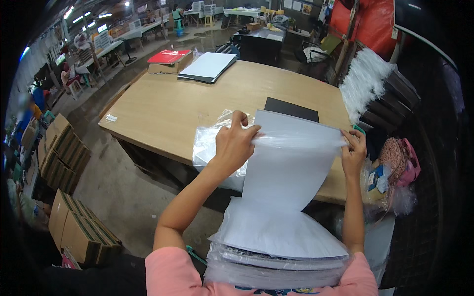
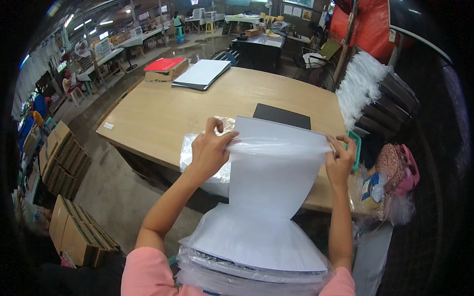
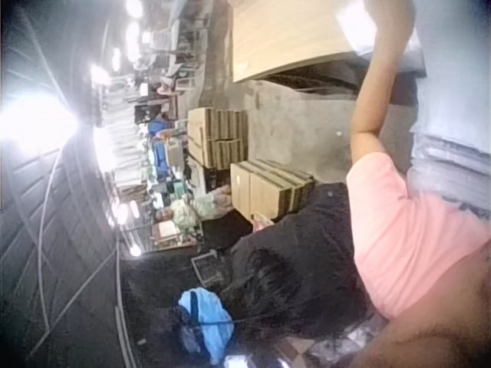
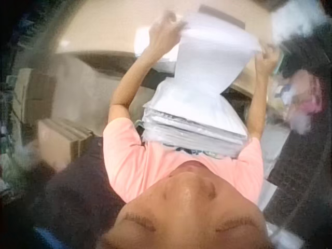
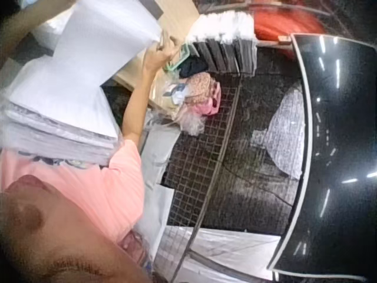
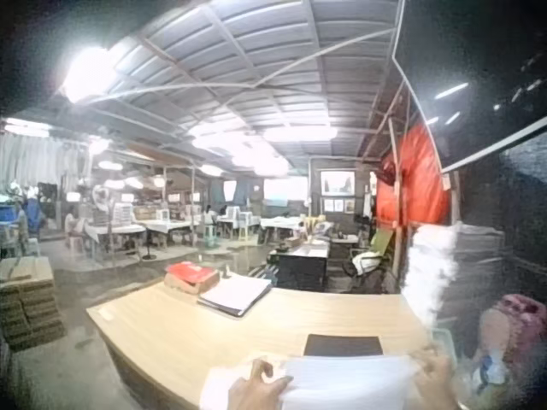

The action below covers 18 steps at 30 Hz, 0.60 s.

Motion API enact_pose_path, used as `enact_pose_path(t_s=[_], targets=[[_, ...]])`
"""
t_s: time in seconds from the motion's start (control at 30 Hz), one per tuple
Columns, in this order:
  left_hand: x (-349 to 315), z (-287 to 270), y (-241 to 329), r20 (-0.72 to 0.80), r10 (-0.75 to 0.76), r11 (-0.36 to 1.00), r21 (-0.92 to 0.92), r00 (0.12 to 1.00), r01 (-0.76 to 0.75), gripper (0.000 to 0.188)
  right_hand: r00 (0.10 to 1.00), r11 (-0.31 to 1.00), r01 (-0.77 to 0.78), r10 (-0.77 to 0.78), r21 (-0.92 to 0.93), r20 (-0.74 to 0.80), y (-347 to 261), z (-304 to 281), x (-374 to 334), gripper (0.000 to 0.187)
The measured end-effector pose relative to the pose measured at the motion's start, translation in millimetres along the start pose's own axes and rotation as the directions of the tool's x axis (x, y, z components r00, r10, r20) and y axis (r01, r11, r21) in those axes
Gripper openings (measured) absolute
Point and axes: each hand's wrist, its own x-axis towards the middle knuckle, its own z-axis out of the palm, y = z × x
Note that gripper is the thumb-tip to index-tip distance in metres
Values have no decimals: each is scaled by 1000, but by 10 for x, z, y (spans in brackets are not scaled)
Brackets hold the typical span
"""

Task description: The person inserts dark paper folders into clear plastic sleeves by hand, repeating this for a large stack of items on their lap and placing completed ones into a pile.

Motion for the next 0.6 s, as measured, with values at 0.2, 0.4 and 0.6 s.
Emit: enact_pose_path(t_s=[0.2, 0.4, 0.6], targets=[[31, -87, -46, 5, 30, 999, 38, 1000, -30, 56, 987, 987, 159, -159, -36, 5, -270, -153, -23, 34], [-96, -557, 70, 96, 20, 950, -313, 995, 11, 25, 994, 976, 99, -106, 193, 27, -412, -561, -262, 20], [-193, -515, -188, 896, 97, 31, -438, 434, 898, 22, 628, 262, -777, 271, 572, 729, -258, -823, -311, 17]])
